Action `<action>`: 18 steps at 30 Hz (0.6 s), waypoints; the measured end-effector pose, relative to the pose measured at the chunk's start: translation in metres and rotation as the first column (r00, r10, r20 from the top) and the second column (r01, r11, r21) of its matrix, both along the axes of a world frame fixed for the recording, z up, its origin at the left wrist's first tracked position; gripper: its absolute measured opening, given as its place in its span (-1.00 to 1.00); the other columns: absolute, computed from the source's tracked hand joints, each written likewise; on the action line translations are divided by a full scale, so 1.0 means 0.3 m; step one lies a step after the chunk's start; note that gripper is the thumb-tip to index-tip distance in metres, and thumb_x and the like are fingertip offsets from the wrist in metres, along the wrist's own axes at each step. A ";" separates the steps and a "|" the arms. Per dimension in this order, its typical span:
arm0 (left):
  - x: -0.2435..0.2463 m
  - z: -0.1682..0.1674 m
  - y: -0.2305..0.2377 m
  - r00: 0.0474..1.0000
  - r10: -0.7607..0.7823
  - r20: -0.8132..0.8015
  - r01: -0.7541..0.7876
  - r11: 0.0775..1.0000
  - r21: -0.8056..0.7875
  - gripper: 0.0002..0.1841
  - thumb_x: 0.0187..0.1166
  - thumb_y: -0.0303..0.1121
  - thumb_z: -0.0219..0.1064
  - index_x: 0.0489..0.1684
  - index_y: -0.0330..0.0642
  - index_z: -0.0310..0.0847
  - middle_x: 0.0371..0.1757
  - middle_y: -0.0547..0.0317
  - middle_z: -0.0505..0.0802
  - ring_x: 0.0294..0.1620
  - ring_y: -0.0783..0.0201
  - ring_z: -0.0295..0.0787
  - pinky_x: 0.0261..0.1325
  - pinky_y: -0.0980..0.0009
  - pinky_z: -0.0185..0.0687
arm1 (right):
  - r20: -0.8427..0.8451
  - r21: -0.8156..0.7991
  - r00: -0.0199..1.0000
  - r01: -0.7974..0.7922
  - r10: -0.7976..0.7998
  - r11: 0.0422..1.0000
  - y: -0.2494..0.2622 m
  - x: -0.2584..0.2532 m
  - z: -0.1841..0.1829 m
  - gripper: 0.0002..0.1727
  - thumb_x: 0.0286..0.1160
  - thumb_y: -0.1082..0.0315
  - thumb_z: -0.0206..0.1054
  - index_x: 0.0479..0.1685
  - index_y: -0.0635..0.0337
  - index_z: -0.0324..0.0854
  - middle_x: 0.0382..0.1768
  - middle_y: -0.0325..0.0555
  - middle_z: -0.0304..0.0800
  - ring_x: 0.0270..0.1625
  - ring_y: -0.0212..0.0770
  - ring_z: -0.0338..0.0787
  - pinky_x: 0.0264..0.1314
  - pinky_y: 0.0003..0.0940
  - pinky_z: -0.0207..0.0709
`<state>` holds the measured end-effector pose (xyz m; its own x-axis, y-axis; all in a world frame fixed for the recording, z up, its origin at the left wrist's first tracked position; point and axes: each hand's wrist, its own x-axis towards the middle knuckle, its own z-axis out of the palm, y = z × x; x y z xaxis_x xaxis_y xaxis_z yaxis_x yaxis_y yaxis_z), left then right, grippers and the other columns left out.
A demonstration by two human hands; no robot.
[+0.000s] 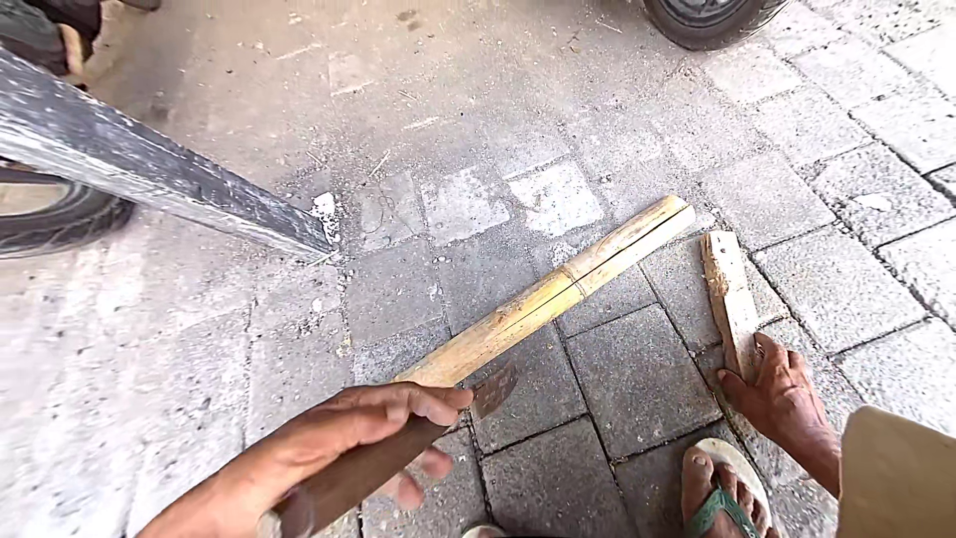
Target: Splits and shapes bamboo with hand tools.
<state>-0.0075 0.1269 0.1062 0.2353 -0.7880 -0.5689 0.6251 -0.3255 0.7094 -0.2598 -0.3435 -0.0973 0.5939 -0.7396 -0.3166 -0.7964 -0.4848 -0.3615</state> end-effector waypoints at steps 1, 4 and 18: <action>-0.009 -0.007 -0.024 0.997 0.072 -0.012 -0.072 0.996 -0.053 -0.36 0.63 0.22 0.15 0.26 -0.19 0.73 0.72 -0.29 0.44 0.43 -0.33 0.66 0.15 -0.13 0.81 | 0.057 0.105 0.996 0.059 -0.065 0.993 -0.011 0.004 0.013 0.01 0.16 0.16 0.68 0.72 0.23 0.27 0.43 0.43 0.55 0.37 0.41 0.66 0.31 0.45 0.54; -0.018 -0.037 -0.103 0.964 0.267 -0.010 -0.264 0.944 -0.198 0.00 0.40 0.65 -0.07 0.25 -0.16 0.70 0.53 -0.36 0.61 0.29 -0.27 0.77 0.18 -0.06 0.81 | 0.281 0.538 0.878 0.189 -0.387 0.821 -0.023 0.009 0.047 -0.35 0.25 0.32 0.49 0.46 0.22 0.54 0.06 0.18 0.80 -0.08 0.06 0.85 -0.09 0.09 0.75; 0.004 -0.140 -0.024 0.842 0.208 0.498 -0.140 0.976 -0.170 -0.46 0.34 -0.03 0.66 0.22 -0.12 0.72 0.27 -0.24 0.77 -0.31 0.04 0.85 -0.33 0.24 0.88 | 0.079 0.033 0.997 0.004 -0.006 0.999 0.001 -0.029 0.022 -0.10 0.31 0.12 0.59 0.70 0.24 0.34 0.52 0.48 0.45 0.51 0.51 0.50 0.48 0.50 0.35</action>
<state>-0.0064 0.1196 0.0642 0.6051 -0.7613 -0.2329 0.2021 -0.1361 0.9699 -0.2684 -0.3432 -0.0906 0.6146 -0.7325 -0.2928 -0.7669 -0.4677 -0.4395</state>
